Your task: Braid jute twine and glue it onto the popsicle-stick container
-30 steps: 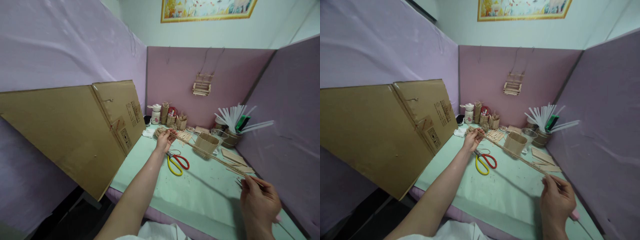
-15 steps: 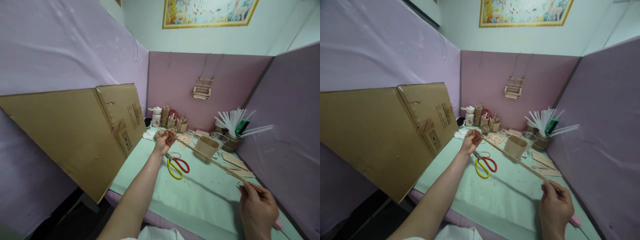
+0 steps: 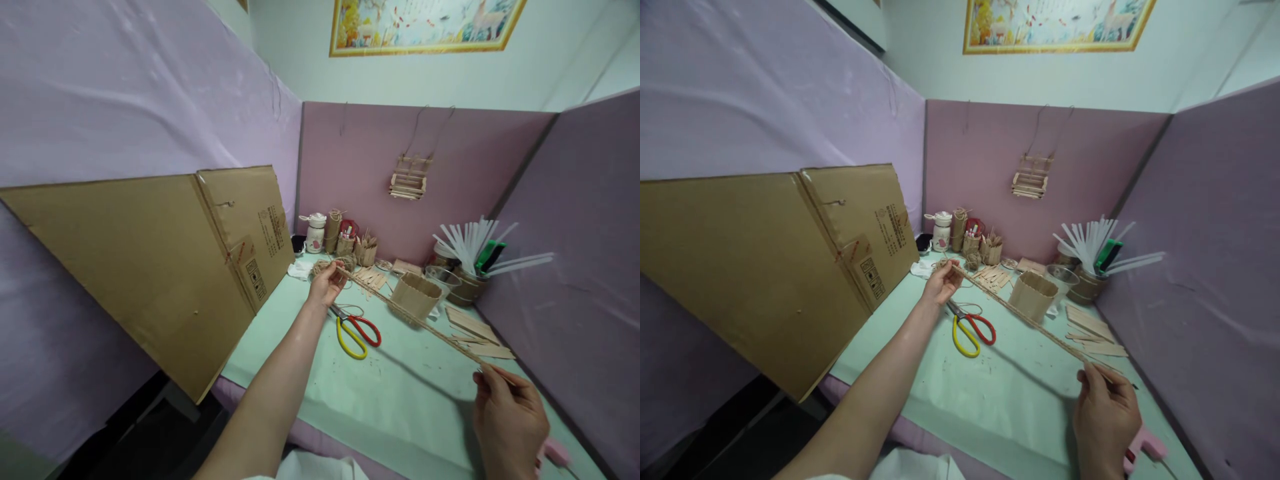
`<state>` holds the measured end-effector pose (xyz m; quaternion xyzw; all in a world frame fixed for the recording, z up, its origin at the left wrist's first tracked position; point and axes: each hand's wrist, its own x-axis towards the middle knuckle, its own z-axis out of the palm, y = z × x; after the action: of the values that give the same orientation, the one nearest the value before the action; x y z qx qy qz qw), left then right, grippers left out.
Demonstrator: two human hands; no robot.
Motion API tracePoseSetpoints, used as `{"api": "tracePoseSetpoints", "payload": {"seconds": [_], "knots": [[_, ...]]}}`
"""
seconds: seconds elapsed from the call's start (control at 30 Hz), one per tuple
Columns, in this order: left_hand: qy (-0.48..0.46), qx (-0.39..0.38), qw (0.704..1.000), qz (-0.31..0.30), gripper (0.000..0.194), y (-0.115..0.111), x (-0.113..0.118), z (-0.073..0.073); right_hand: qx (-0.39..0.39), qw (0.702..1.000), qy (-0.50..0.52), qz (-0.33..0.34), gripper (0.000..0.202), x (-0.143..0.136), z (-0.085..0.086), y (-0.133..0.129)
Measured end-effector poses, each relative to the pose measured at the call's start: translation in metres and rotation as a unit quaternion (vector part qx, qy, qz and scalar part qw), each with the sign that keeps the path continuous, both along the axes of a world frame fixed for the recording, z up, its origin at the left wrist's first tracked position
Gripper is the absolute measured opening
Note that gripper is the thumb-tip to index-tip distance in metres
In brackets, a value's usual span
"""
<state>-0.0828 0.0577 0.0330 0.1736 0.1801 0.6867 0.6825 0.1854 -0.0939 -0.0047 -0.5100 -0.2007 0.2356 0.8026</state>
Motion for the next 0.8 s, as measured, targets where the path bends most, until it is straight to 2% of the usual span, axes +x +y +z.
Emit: {"api": "tracePoseSetpoints", "payload": {"seconds": [0.2,0.37,0.57,0.8], "knots": [[-0.025,-0.03,0.999,0.001,0.01,0.004,-0.004,0.0,0.01,1.0,0.01,0.006,0.027,-0.003,-0.001,0.002],[0.031,0.013,0.998,0.047,0.005,0.005,-0.005,0.001,-0.013,0.999,0.033,0.013,0.029,-0.003,-0.002,0.004],[0.075,0.078,0.991,0.083,0.023,0.003,-0.002,0.003,-0.019,0.998,0.049,0.02,0.029,0.003,-0.007,0.006],[0.095,0.069,0.99,0.075,0.03,0.001,-0.004,0.005,-0.023,0.999,0.019,0.018,0.028,0.006,-0.011,0.007]]}}
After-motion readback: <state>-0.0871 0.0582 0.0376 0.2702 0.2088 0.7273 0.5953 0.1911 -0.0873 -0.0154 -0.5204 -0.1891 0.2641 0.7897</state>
